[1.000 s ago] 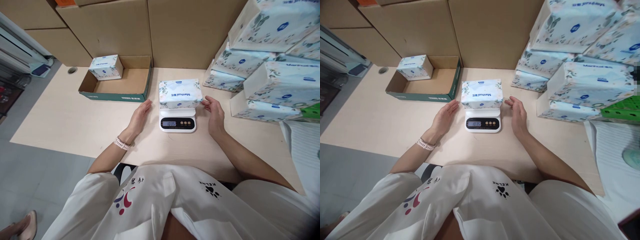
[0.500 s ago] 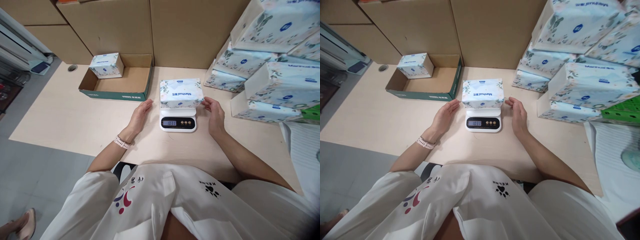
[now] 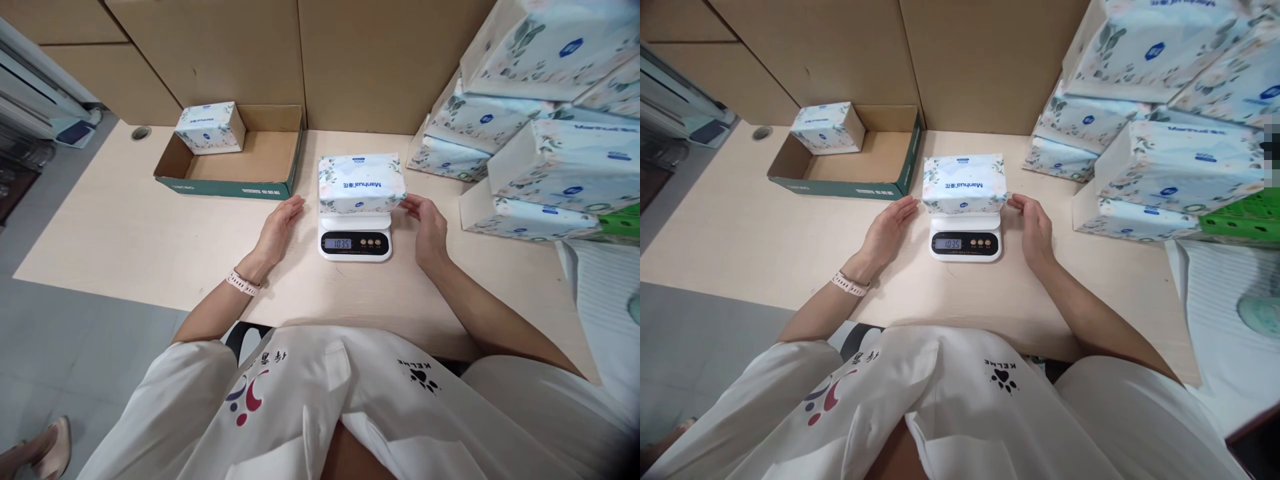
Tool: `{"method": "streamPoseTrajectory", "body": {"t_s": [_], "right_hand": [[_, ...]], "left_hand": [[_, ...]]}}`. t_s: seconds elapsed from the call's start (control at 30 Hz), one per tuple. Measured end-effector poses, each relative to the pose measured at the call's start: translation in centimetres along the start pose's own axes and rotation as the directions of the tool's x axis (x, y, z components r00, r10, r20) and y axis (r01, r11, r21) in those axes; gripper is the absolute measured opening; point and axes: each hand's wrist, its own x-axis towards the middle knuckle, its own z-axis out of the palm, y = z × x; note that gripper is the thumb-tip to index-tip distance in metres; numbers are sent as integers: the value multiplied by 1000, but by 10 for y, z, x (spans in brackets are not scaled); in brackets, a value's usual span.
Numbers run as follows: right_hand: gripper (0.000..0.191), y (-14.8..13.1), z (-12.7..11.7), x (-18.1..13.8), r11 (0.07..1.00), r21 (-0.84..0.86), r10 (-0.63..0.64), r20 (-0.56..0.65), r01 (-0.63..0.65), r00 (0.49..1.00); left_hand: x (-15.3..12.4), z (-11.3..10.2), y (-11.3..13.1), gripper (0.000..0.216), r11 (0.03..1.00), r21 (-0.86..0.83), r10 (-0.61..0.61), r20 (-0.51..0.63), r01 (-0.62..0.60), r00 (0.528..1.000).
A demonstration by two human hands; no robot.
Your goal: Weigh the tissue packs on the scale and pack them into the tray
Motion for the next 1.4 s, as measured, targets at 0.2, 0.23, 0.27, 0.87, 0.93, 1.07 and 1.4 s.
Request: {"method": "streamPoseTrajectory", "body": {"t_s": [0.2,0.23,0.27,0.87,0.93,1.07,1.4], "right_hand": [[60,-4,-1,-1,1000,-21,6,18,-5,1000],[60,-5,-1,-2,1000,-20,4,18,-4,1000],[60,-5,-1,-2,1000,-20,3,19,-3,1000],[65,-10,3,-1,1000,-1,21,0,-21,1000],[67,-10,3,-1,1000,4,23,-1,-23,1000],[66,-8,3,-1,1000,-6,15,6,-15,1000],[61,-5,3,-1,1000,1,12,17,-12,1000]], "left_hand": [[0,1,1,48,1000,11,-10,-9,10,1000],[0,1,1,48,1000,13,-12,-10,12,1000],[0,1,1,48,1000,11,-13,-11,14,1000],[1,3,2,46,999,-9,-32,-41,31,999],[0,3,2,45,999,2,-35,-39,35,999],[1,3,2,45,999,8,-41,-41,41,998],[2,1,0,47,999,-3,-36,-34,36,999]]}}
